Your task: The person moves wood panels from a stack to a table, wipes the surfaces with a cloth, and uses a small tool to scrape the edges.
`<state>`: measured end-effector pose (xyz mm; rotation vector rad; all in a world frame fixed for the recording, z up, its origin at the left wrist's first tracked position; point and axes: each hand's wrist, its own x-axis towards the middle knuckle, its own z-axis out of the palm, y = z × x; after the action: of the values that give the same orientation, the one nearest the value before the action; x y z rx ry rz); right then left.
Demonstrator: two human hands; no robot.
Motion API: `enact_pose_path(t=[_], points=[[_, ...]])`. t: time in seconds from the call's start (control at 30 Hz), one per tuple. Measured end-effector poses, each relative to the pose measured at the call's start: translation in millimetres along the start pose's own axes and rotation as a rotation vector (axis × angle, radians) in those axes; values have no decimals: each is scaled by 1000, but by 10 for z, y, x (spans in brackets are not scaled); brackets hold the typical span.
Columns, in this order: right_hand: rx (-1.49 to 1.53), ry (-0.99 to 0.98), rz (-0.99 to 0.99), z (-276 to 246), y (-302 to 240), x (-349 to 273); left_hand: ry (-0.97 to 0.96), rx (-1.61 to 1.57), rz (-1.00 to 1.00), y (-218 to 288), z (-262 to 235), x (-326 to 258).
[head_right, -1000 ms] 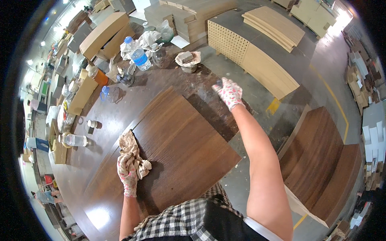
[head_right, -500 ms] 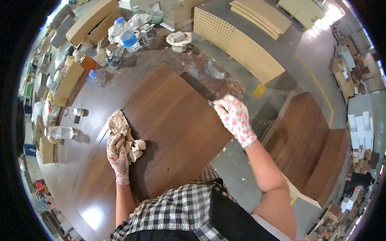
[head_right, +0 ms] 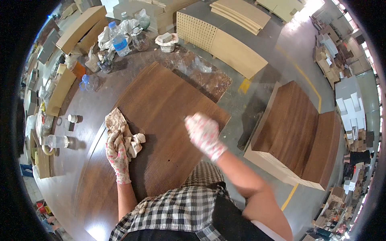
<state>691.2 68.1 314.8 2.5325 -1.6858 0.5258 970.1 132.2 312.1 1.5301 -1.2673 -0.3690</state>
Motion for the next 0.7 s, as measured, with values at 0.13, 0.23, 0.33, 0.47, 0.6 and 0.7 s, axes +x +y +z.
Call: enact_pose_path(t=[0.13,0.23,0.33,0.47,0.6,0.7], points=[[-165,-60,134,1,342,184,-11,-8,21,-32,-15,38],[62,286,185,58,489,267,-17,-13,48,14,3,58],[87,23,-149,44,-287,-39,-6,91,60,9,-48,64],[-84,3,-127,247,-41,435,-11,72,47,40,-57,66],[163,189,16,555,92,1190,-17,90,42,23,-9,37],[156,218,51,662,70,1600,-15,91,32,53,-18,60]])
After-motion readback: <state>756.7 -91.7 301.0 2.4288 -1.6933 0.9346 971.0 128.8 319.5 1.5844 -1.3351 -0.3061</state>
